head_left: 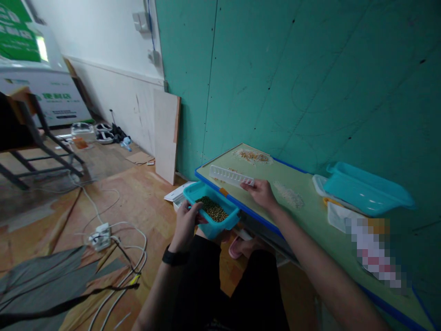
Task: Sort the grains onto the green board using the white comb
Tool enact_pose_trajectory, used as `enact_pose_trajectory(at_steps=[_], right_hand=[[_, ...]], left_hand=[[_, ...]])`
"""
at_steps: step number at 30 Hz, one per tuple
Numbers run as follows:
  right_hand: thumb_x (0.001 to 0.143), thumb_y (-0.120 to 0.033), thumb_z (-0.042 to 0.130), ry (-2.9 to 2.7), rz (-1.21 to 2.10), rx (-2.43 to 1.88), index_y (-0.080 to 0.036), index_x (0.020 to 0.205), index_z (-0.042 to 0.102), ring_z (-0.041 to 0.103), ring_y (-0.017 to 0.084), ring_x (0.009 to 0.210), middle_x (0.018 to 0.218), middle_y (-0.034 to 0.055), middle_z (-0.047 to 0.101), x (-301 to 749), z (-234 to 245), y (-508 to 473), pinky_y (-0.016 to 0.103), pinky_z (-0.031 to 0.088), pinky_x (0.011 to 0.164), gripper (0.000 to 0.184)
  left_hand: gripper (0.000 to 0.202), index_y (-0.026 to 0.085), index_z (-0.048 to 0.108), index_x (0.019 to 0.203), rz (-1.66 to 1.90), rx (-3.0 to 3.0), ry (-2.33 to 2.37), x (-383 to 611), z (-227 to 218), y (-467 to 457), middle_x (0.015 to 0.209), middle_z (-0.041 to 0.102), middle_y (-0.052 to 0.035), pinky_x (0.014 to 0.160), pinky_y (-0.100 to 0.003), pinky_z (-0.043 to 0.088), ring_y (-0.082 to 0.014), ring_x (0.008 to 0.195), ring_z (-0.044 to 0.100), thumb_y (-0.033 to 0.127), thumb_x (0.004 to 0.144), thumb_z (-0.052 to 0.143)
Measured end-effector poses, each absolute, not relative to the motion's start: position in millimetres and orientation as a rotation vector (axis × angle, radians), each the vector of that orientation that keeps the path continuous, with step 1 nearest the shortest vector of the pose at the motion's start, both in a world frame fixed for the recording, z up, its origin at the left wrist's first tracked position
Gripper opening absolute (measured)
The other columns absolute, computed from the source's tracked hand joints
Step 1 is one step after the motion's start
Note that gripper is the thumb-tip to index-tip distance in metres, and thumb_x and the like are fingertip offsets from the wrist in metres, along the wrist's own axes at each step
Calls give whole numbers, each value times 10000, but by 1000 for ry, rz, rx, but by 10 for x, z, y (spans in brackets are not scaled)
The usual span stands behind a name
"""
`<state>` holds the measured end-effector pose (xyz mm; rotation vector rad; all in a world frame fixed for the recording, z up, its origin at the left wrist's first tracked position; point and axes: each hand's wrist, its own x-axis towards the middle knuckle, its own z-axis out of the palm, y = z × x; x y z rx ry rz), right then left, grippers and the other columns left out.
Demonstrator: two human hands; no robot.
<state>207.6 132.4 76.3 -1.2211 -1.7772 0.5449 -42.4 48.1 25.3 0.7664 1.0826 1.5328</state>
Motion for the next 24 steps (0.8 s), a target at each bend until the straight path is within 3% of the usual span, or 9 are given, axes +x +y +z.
enact_pose_trajectory(at_steps=[8,13,18,24], right_hand=[[822,-537,713,-1716,535,-1205,-186,869,816,731,248,788,807,45,781,2111,804,707,342,571,753,370],[763,-566,741,-1542,426,-1233,-167,790,782,717,244,772,781,53,773,2317,958,1139,350,558,759,402],[698,-544,768,-1350,388,-1329,-127,818,756,717,271,806,832,125,779,2598,986,1745,367,542,733,434],[728,-416,755,-1393,328,-1408,-129,817,755,715,267,813,823,118,784,2718,850,1802,357,532,765,300]], left_hand=[[423,216,532,844,1456,775,1019,-335,301,444,509,615,55,431,-243,520,-156,405,615,432,674,853],[453,216,516,848,1455,779,1012,-308,250,412,507,620,59,431,-236,527,-153,407,625,471,687,855],[488,213,527,873,1442,782,1045,-265,195,308,528,632,55,460,-258,554,-156,433,630,507,671,861],[482,202,570,943,1438,837,1064,-221,222,214,602,659,38,485,-276,559,-161,469,638,501,692,853]])
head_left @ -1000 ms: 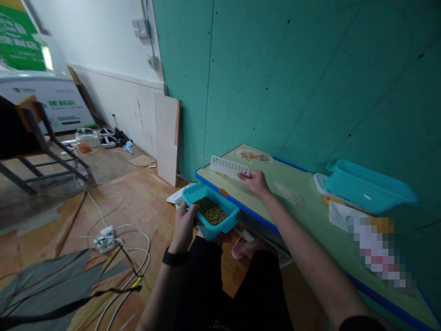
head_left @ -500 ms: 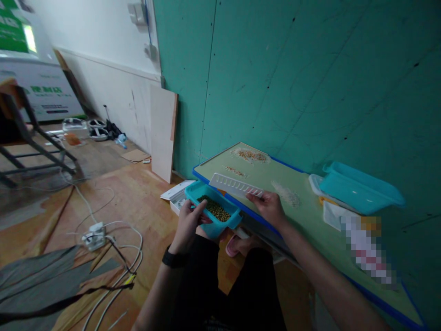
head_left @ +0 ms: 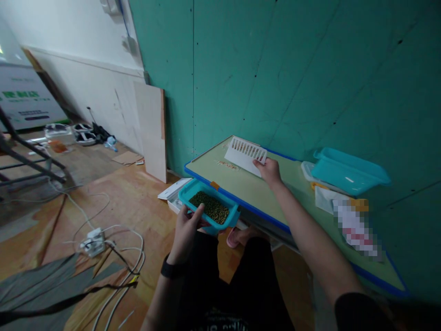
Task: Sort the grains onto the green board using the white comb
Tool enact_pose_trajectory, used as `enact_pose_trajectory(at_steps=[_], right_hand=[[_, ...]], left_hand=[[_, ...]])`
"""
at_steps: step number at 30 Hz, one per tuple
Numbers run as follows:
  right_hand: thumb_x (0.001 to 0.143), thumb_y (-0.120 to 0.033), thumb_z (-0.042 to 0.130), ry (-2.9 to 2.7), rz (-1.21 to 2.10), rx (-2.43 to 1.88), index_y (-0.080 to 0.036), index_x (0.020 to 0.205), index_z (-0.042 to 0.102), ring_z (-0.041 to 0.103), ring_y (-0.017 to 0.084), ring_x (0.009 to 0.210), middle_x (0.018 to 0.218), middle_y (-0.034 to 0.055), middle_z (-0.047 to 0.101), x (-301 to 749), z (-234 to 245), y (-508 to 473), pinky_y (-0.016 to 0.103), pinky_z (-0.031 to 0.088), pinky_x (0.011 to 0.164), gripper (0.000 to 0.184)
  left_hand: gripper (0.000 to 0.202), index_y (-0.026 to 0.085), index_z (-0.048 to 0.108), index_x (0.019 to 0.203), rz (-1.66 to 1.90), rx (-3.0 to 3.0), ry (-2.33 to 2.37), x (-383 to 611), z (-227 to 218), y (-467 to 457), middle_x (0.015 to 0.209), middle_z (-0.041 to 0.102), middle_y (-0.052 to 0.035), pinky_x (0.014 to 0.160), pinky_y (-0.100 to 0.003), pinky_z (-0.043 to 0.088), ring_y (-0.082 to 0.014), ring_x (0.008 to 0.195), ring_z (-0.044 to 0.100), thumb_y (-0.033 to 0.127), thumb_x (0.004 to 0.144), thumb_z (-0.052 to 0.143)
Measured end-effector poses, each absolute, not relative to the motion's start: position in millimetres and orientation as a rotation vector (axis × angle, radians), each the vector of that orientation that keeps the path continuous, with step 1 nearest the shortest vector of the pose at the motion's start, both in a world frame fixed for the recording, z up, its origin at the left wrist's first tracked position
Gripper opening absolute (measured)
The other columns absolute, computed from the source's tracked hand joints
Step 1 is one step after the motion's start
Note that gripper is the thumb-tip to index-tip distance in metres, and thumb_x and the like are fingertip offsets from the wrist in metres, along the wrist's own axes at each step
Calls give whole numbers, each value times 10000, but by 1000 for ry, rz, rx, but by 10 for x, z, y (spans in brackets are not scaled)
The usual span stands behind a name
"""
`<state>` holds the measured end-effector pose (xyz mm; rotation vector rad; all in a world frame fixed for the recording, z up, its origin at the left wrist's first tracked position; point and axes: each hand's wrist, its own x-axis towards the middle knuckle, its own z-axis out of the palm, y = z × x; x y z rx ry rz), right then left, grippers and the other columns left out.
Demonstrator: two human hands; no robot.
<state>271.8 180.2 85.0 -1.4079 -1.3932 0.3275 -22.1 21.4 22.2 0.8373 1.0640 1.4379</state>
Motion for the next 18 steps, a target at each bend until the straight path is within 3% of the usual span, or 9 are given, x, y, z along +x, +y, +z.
enact_pose_trajectory(at_steps=[7,18], right_hand=[[702,-393,759,-1330,393,-1459,-129,788,747,695,237,760,775,93,771,2766,808,1820,313,507,681,278],[626,-475,787,-1288,539,-1399,-111,767,739,654,215,715,736,81,736,2712,805,1797,283,457,597,394]], left_hand=[[466,192,581,964,1426,835,1050,-209,181,222,631,663,33,506,-277,567,-154,492,635,490,719,842],[481,187,590,959,1438,800,1043,-215,135,233,653,654,36,507,-266,562,-144,498,637,483,695,861]])
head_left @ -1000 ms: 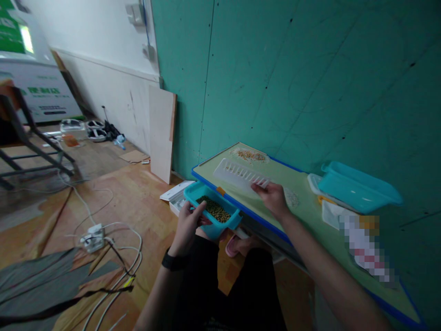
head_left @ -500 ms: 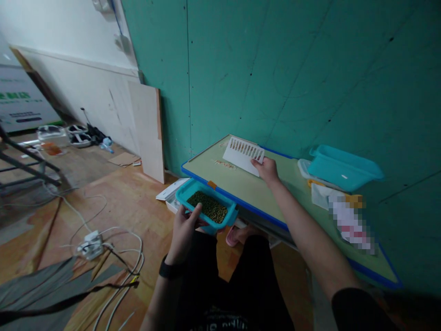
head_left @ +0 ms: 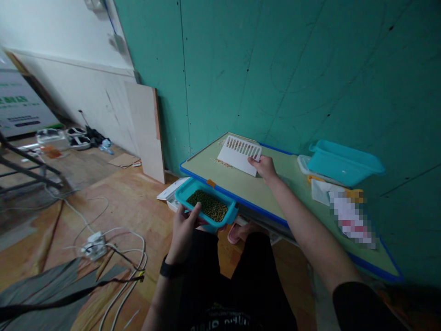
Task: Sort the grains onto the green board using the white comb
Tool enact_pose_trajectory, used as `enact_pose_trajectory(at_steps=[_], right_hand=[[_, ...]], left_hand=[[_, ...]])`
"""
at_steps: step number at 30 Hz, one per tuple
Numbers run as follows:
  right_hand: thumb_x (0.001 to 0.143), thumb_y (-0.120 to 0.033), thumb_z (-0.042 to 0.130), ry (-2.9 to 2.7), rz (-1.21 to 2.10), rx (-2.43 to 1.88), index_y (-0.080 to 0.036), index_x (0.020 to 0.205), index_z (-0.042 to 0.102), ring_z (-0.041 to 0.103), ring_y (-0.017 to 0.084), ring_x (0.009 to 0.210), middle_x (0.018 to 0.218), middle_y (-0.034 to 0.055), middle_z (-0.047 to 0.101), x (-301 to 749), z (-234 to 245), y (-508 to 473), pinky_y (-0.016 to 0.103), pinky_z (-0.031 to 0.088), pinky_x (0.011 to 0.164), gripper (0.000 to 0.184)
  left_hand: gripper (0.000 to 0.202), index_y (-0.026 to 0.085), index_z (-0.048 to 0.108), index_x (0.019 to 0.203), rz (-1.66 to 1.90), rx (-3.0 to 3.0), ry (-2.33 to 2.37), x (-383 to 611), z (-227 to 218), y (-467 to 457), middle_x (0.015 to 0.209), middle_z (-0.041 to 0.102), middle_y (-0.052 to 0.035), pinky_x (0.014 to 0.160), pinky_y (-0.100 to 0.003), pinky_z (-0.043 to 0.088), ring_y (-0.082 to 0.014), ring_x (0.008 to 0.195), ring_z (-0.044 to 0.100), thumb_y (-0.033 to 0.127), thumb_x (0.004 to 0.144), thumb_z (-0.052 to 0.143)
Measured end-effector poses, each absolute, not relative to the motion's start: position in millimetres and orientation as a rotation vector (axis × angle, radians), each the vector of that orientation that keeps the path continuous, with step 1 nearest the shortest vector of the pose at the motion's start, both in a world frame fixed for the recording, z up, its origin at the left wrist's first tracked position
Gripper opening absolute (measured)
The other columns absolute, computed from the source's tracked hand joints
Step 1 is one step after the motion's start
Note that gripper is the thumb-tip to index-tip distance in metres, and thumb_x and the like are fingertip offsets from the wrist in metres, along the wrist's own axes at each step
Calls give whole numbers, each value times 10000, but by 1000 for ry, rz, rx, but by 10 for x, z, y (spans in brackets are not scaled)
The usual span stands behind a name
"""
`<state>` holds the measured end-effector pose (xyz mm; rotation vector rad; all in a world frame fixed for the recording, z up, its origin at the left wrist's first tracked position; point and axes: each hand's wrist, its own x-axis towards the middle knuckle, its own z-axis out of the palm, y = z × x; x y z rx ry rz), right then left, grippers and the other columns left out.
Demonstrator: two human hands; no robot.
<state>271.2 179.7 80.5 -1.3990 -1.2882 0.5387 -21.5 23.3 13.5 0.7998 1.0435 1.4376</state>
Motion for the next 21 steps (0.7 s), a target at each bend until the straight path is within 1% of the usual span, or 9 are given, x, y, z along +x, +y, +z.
enact_pose_trajectory(at_steps=[7,14,17,21], right_hand=[[592,-530,808,-1260,641,-1341,-126,759,725,652,201,690,753,78,739,2713,762,1815,279,456,588,445],[549,-578,821,-1271,740,-1306,-126,796,728,660,207,714,813,94,747,2683,771,1786,287,477,606,523],[532,-589,824,-1271,778,-1299,-129,795,723,653,206,705,806,89,737,2662,777,1778,297,481,612,539],[530,-593,826,-1295,753,-1302,-132,757,718,638,197,688,773,80,728,2656,776,1776,290,465,609,526]], left_hand=[[477,192,593,918,1431,809,1061,-213,176,215,601,639,37,504,-265,551,-150,485,631,502,676,863],[485,193,601,954,1437,801,1047,-215,147,221,671,659,33,524,-277,565,-149,505,642,499,684,864],[473,192,603,958,1449,803,1037,-222,122,225,672,657,37,524,-271,564,-140,505,631,486,693,863],[472,190,625,986,1434,814,1043,-226,102,233,683,681,19,531,-272,565,-148,517,644,489,702,854]])
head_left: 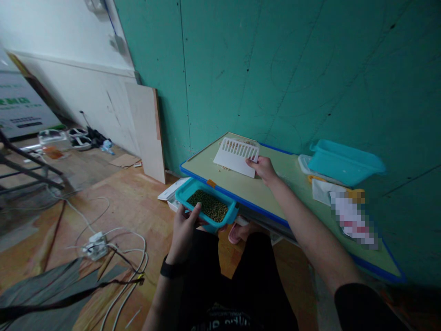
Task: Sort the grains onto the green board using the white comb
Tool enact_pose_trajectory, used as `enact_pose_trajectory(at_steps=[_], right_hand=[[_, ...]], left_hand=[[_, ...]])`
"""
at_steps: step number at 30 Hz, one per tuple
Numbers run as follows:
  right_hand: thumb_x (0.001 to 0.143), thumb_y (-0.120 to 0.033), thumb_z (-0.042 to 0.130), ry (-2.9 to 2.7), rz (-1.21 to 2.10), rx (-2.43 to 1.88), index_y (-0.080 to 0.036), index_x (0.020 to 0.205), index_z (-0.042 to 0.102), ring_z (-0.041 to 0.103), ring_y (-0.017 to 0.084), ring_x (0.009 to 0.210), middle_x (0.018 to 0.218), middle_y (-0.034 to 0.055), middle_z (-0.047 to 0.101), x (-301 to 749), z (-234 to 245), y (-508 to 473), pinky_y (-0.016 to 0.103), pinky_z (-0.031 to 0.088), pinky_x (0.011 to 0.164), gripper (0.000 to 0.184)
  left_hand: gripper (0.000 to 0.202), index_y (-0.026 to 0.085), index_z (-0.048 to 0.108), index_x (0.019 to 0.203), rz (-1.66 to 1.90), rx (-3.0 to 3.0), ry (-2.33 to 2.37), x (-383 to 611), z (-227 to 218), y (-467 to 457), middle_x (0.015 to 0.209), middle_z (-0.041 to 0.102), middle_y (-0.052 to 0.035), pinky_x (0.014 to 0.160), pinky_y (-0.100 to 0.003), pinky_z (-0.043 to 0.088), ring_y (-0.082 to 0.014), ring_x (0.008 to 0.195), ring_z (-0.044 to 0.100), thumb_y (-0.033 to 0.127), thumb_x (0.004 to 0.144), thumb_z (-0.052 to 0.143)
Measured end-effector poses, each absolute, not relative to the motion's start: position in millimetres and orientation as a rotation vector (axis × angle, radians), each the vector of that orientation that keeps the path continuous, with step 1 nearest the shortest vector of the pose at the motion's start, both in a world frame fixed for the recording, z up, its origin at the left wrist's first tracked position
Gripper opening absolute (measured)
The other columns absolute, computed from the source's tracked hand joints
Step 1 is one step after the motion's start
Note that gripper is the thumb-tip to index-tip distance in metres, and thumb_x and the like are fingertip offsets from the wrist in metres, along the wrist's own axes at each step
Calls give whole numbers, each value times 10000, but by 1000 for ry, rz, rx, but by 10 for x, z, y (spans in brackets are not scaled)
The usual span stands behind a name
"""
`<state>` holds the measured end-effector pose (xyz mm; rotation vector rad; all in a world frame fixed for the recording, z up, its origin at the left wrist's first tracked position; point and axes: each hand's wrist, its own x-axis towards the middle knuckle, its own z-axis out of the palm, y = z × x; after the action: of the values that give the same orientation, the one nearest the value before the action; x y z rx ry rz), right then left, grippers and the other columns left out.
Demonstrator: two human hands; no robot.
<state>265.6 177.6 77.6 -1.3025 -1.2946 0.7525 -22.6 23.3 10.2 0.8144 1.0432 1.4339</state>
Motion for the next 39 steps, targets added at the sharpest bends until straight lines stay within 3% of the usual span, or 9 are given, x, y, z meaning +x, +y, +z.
enact_pose_trajectory(at_steps=[9,14,25,30,39], right_hand=[[539,-654,820,-1370,763,-1303,-132,725,718,639,203,682,743,79,722,2617,807,1726,281,459,582,564],[522,-673,826,-1393,792,-1290,-136,720,714,630,199,679,745,80,722,2551,836,1681,277,449,577,583],[536,-665,838,-1421,854,-1260,-133,741,734,650,219,716,764,79,725,2483,830,1607,313,500,626,579],[540,-666,839,-1437,853,-1259,-127,738,741,631,202,681,737,65,715,2431,856,1535,302,479,619,583],[595,-625,827,-1484,811,-1253,-132,744,764,619,193,675,717,50,709,2360,929,1309,291,448,608,519]], left_hand=[[505,187,628,1005,1441,794,1057,-205,159,224,739,690,10,522,-267,570,-145,546,645,487,677,867],[503,186,600,942,1437,796,1056,-208,167,231,642,640,41,503,-271,563,-139,498,614,500,658,871],[510,183,580,947,1427,827,1072,-212,164,234,630,646,36,502,-272,565,-149,502,624,511,674,859],[521,177,578,1010,1412,839,1063,-201,185,210,631,661,32,508,-272,565,-153,503,635,512,708,839],[484,197,544,942,1444,810,1042,-142,169,203,622,658,46,490,-255,559,-142,471,643,500,711,844]])
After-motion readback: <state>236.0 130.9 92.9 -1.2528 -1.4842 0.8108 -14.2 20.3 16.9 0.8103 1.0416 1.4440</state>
